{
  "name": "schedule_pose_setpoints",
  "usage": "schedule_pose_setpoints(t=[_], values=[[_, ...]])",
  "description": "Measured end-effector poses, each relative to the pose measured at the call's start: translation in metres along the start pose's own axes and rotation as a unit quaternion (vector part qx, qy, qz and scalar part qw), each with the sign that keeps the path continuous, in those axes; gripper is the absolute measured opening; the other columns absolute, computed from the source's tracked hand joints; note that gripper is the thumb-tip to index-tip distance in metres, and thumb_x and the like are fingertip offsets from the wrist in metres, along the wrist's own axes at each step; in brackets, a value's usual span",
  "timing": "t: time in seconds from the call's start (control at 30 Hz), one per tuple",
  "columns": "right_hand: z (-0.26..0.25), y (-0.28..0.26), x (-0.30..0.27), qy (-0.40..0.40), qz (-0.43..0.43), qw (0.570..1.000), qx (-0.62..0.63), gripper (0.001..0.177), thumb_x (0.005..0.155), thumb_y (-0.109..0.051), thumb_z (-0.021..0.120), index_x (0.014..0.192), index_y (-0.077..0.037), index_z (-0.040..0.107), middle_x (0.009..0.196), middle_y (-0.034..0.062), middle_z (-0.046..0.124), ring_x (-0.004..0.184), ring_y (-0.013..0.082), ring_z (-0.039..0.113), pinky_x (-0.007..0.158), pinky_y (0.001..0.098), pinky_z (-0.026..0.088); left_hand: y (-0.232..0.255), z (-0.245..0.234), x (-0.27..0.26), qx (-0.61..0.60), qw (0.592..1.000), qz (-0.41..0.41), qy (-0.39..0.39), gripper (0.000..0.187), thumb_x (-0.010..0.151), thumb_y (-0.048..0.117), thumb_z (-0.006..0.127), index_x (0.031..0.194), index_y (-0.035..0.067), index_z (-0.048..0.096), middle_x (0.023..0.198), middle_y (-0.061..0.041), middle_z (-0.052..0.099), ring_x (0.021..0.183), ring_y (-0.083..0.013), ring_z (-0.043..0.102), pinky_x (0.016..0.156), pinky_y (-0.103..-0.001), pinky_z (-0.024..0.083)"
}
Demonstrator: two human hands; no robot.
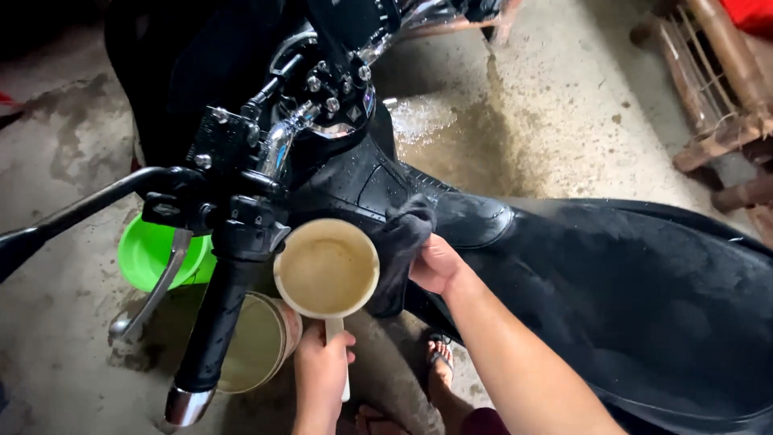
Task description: Cleaning and washing a motorcycle using a sponge, water, and soap.
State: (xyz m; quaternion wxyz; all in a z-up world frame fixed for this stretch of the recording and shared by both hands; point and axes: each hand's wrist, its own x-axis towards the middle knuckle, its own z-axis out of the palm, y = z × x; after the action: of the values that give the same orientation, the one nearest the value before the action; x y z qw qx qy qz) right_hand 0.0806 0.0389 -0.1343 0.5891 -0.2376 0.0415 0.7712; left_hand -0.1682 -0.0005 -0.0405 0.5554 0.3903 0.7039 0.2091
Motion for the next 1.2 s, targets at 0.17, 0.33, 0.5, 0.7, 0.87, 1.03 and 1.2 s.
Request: schedule_pose_setpoints(t=[0.17, 0.33, 0.5, 0.7, 0.87, 1.03, 1.2], values=[[-0.017, 0.008, 0.012, 0.060, -0.099, 0.976, -0.186, 0.020, 0.098, -0.013, 0.065, 0.118, -0.011, 0.069, 0.105, 0.0052, 0.071, 0.089, 0.0192, 0.063, 0.080, 0.0374, 0.048, 0.001, -0.001, 0.023, -0.033, 0.999, -0.006, -0.020, 0.030, 0.074, 0.006, 0.064, 0.102, -0.003, 0.070, 0.092, -0.011, 0.072, 0.069, -0.0198, 0.065, 0.060, -0.034, 0.055], [-0.051, 0.008, 0.015, 0.151, -0.132, 0.929, -0.310, 0.025, 0.096, -0.011, 0.064, 0.120, -0.012, 0.069, 0.097, -0.0021, 0.066, 0.077, 0.0124, 0.054, 0.063, 0.0310, 0.039, 0.002, -0.009, 0.035, -0.079, 0.995, -0.040, -0.041, 0.034, 0.075, 0.005, 0.062, 0.108, 0.000, 0.068, 0.096, -0.009, 0.068, 0.078, -0.0167, 0.065, 0.066, -0.034, 0.054], [-0.092, 0.005, 0.042, 0.144, -0.186, 0.897, -0.375, 0.021, 0.097, -0.012, 0.060, 0.114, -0.003, 0.069, 0.095, -0.0039, 0.063, 0.081, 0.0102, 0.052, 0.066, 0.0287, 0.040, -0.037, -0.016, 0.063, -0.070, 0.993, -0.075, -0.060, 0.032, 0.082, 0.008, 0.059, 0.112, 0.001, 0.067, 0.095, -0.009, 0.070, 0.079, -0.0176, 0.064, 0.073, -0.035, 0.055], [-0.113, 0.014, 0.057, 0.138, -0.289, 0.853, -0.413, 0.027, 0.093, -0.009, 0.052, 0.115, -0.003, 0.066, 0.108, -0.0007, 0.066, 0.099, 0.0132, 0.057, 0.090, 0.0281, 0.047, -0.047, -0.028, 0.062, -0.115, 0.986, -0.047, -0.111, 0.022, 0.087, 0.012, 0.063, 0.106, 0.000, 0.064, 0.091, -0.008, 0.067, 0.076, -0.0180, 0.063, 0.071, -0.036, 0.056], [-0.121, 0.019, 0.062, 0.201, -0.330, 0.773, -0.503, 0.023, 0.097, -0.011, 0.051, 0.112, 0.000, 0.066, 0.104, 0.0038, 0.066, 0.098, 0.0153, 0.057, 0.088, 0.0291, 0.047, -0.060, -0.039, 0.061, -0.129, 0.978, -0.120, -0.112, 0.020, 0.088, 0.012, 0.059, 0.104, 0.001, 0.062, 0.087, -0.012, 0.065, 0.069, -0.0218, 0.067, 0.067, -0.041, 0.060], [-0.108, 0.012, 0.078, 0.253, -0.301, 0.765, -0.510, 0.019, 0.101, -0.013, 0.050, 0.103, -0.001, 0.065, 0.095, 0.0046, 0.063, 0.090, 0.0152, 0.056, 0.080, 0.0318, 0.046, -0.024, -0.029, 0.069, -0.135, 0.975, -0.152, -0.092, 0.029, 0.086, 0.007, 0.053, 0.114, 0.002, 0.058, 0.092, -0.008, 0.062, 0.064, -0.0200, 0.063, 0.063, -0.043, 0.061], [-0.137, 0.008, 0.179, 0.227, -0.320, 0.677, -0.623, 0.011, 0.103, -0.012, 0.051, 0.106, -0.005, 0.059, 0.093, 0.0046, 0.056, 0.085, 0.0153, 0.054, 0.077, 0.0349, 0.047, 0.051, 0.020, 0.101, 0.002, 0.989, -0.135, -0.063, 0.036, 0.091, 0.013, 0.054, 0.126, 0.011, 0.052, 0.089, -0.007, 0.057, 0.061, -0.0181, 0.058, 0.052, -0.040, 0.053]])
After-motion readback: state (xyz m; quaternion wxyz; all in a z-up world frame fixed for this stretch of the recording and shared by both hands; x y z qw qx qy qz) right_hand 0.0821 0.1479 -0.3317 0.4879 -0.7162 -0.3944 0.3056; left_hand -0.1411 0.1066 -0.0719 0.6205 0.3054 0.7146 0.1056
